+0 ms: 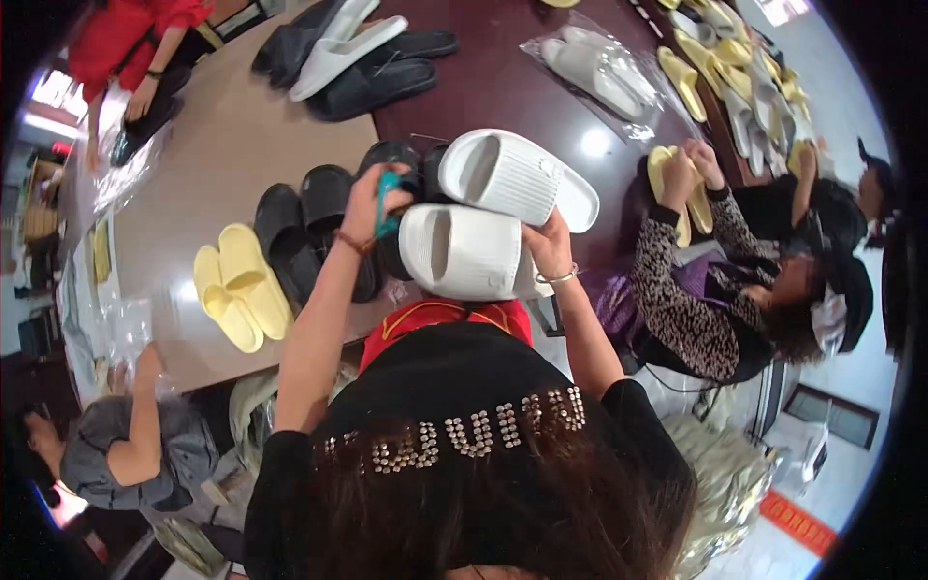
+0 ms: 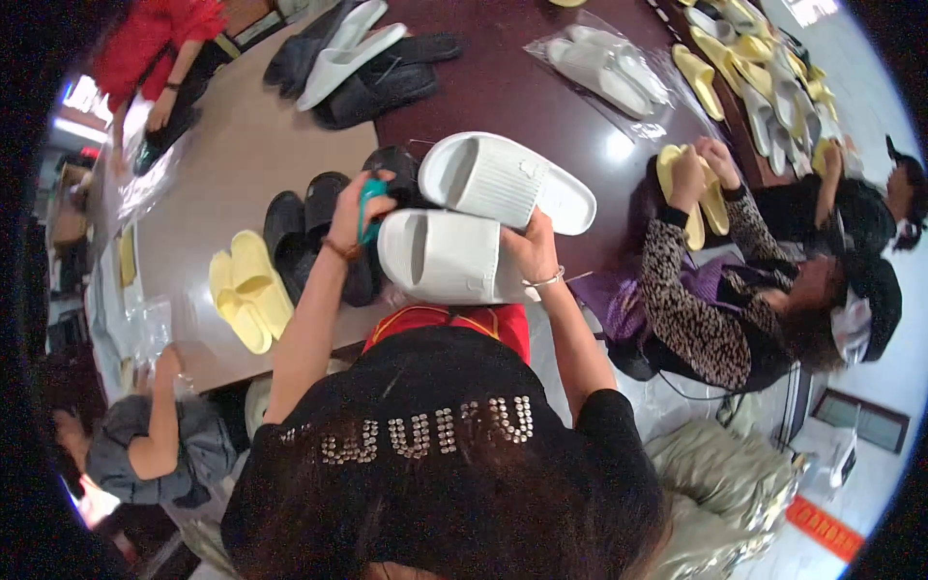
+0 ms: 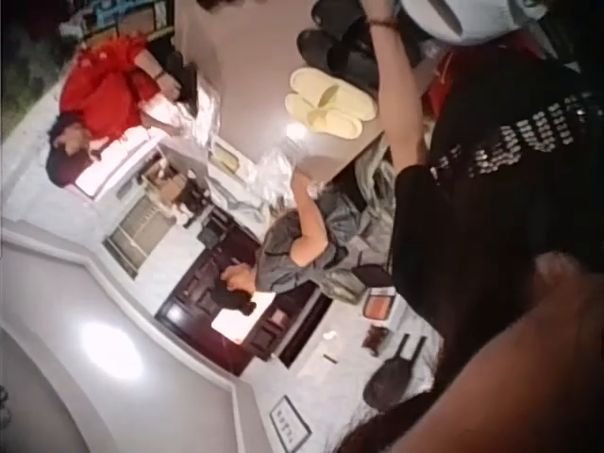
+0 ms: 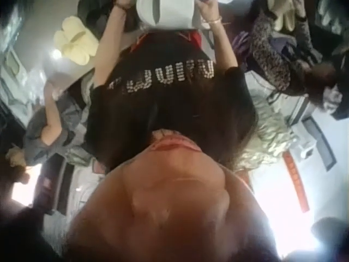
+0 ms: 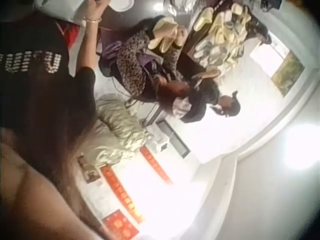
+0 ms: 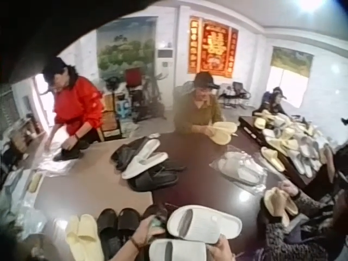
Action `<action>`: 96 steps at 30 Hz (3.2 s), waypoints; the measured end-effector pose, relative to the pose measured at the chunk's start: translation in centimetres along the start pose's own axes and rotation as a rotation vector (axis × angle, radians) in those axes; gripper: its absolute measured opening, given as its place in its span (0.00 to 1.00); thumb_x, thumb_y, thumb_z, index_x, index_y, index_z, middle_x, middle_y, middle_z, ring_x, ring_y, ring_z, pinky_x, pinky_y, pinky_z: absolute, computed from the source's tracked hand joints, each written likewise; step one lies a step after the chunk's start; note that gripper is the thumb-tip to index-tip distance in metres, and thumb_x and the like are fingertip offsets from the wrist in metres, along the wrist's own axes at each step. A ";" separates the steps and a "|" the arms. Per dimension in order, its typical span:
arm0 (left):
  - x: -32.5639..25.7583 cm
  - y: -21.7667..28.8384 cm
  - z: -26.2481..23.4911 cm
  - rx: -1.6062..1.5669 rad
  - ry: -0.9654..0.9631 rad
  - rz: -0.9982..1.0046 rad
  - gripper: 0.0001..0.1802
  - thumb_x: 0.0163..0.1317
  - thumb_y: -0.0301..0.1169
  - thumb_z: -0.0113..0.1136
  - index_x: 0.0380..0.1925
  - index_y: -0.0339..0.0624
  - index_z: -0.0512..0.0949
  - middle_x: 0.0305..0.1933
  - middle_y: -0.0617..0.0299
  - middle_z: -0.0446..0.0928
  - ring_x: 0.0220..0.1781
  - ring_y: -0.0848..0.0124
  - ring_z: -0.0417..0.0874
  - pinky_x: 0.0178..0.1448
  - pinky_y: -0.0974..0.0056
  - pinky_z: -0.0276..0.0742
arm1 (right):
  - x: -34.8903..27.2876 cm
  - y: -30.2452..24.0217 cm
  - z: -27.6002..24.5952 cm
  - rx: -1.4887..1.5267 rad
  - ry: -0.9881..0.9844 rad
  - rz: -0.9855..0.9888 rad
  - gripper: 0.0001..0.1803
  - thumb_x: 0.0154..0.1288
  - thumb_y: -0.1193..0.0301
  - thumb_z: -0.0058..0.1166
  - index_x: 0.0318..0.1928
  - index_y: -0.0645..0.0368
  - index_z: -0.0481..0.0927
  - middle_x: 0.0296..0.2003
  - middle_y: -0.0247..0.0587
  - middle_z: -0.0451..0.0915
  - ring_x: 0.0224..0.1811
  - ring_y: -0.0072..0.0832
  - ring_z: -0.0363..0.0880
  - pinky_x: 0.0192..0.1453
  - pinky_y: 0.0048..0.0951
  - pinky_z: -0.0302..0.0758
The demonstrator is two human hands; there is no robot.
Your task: Trim excess material from molded plastic sandals using scissors.
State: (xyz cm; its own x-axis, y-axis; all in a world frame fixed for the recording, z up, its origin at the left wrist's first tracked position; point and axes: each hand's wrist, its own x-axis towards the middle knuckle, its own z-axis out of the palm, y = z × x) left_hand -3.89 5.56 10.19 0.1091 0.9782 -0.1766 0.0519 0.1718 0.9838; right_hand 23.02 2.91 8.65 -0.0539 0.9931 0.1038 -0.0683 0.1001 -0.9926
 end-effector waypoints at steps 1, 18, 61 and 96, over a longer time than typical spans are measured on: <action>-0.9 0.0 -0.9 0.181 0.092 -0.015 0.20 0.41 0.23 0.56 0.39 0.38 0.70 0.30 0.53 0.77 0.29 0.63 0.79 0.32 0.64 0.71 | 0.3 1.1 -0.9 -0.003 0.022 -0.001 0.19 0.44 0.83 0.49 0.42 0.67 0.71 0.35 0.38 0.77 0.38 0.23 0.73 0.45 0.24 0.68; -13.7 -7.0 -5.2 0.657 0.134 -0.064 0.22 0.41 0.27 0.57 0.42 0.44 0.70 0.20 0.55 0.71 0.22 0.67 0.74 0.30 0.65 0.69 | 14.8 11.5 -22.2 -0.409 0.512 0.173 0.29 0.45 0.71 0.59 0.50 0.67 0.67 0.43 0.44 0.73 0.46 0.33 0.70 0.48 0.29 0.66; -3.2 11.0 -4.9 0.924 -0.001 0.203 0.26 0.40 0.38 0.64 0.41 0.42 0.69 0.33 0.52 0.75 0.38 0.59 0.75 0.42 0.61 0.69 | 6.0 -4.6 8.1 0.832 0.068 0.053 0.16 0.59 0.67 0.48 0.48 0.47 0.64 0.40 0.32 0.69 0.38 0.27 0.69 0.38 0.32 0.71; -4.5 -7.2 1.2 0.293 0.635 -0.299 0.33 0.43 0.33 0.62 0.50 0.41 0.60 0.41 0.50 0.72 0.43 0.58 0.74 0.48 0.61 0.67 | 2.9 8.4 9.1 -1.025 -0.291 0.030 0.34 0.38 0.47 0.59 0.42 0.59 0.71 0.41 0.46 0.73 0.44 0.44 0.69 0.46 0.39 0.66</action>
State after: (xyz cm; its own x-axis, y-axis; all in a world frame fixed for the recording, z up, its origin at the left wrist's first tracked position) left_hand -3.54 -0.27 3.86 -0.5390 0.7890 -0.2949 0.2607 0.4892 0.8323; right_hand 13.25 6.10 1.21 -0.2864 0.9570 -0.0450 0.8006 0.2133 -0.5599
